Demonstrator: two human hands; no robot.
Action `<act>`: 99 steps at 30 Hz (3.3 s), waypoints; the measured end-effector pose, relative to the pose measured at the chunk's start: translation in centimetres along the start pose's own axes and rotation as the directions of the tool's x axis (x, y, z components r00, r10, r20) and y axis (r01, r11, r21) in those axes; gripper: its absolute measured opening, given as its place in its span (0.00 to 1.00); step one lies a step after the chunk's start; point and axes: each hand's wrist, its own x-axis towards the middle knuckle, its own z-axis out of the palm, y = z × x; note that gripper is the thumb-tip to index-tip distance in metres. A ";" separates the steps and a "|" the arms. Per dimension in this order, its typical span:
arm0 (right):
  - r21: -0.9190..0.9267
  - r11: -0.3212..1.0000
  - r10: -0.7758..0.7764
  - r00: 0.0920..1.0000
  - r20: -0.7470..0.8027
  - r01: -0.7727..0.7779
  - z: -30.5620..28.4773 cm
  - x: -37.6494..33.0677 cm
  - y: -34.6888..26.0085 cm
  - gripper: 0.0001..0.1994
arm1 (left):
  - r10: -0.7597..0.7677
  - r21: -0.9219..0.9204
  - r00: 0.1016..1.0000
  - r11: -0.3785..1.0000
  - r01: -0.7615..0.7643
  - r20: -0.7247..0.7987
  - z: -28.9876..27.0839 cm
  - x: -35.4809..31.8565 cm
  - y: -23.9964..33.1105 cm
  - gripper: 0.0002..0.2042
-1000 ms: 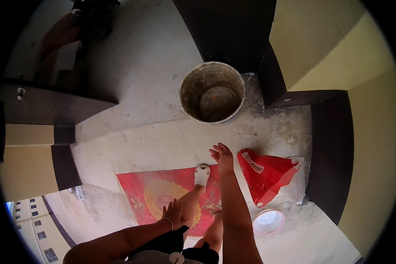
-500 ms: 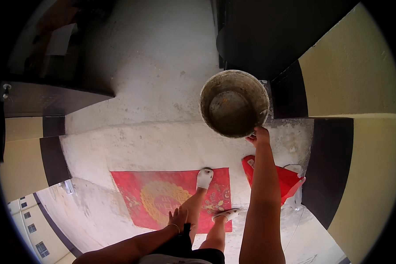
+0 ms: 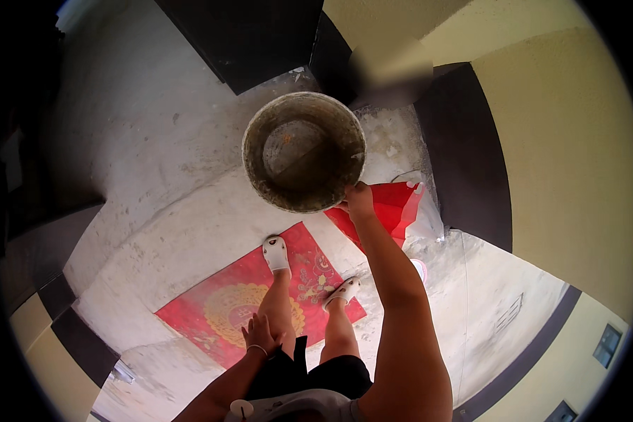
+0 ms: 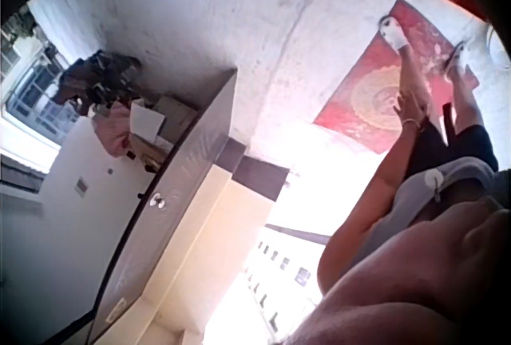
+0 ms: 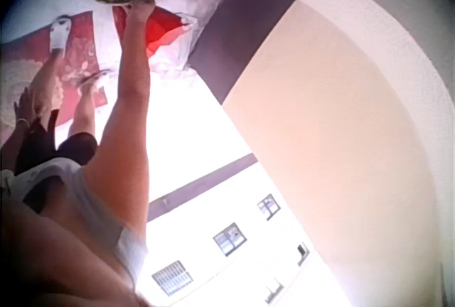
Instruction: The person mops a tiled floor with a mop and bucket, then pours rice from a red bag into a pink colander. They rinse the rice by hand, shake the colander to drain water, and later sweep the floor with a broom and dustpan.
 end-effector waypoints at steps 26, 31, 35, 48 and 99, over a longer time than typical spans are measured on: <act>0.720 0.642 0.025 0.932 -0.363 0.263 -16.7 4.0 -0.1 0.14 | 0.030 0.198 0.997 0.980 -0.015 -0.071 4.5 -1.0 5.3 0.39; 0.760 0.594 0.152 0.890 -0.429 0.264 -16.7 9.6 -1.1 0.15 | 0.036 0.204 0.997 0.979 -0.021 -0.070 4.4 -0.8 5.0 0.39; 0.797 0.544 0.189 0.887 -0.422 0.263 -17.8 12.8 -0.4 0.16 | 0.048 0.182 0.997 0.983 -0.037 -0.056 4.0 -0.4 4.5 0.39; 0.743 0.670 0.115 0.988 -0.102 -0.001 -11.1 5.3 2.1 0.19 | 0.039 0.084 0.999 0.996 -0.037 -0.023 -2.0 1.0 0.0 0.40; -0.757 0.544 -0.461 0.882 0.091 0.363 -20.5 -25.8 2.5 0.09 | 0.884 0.322 0.465 0.426 -0.846 0.053 -12.7 -25.9 43.9 0.30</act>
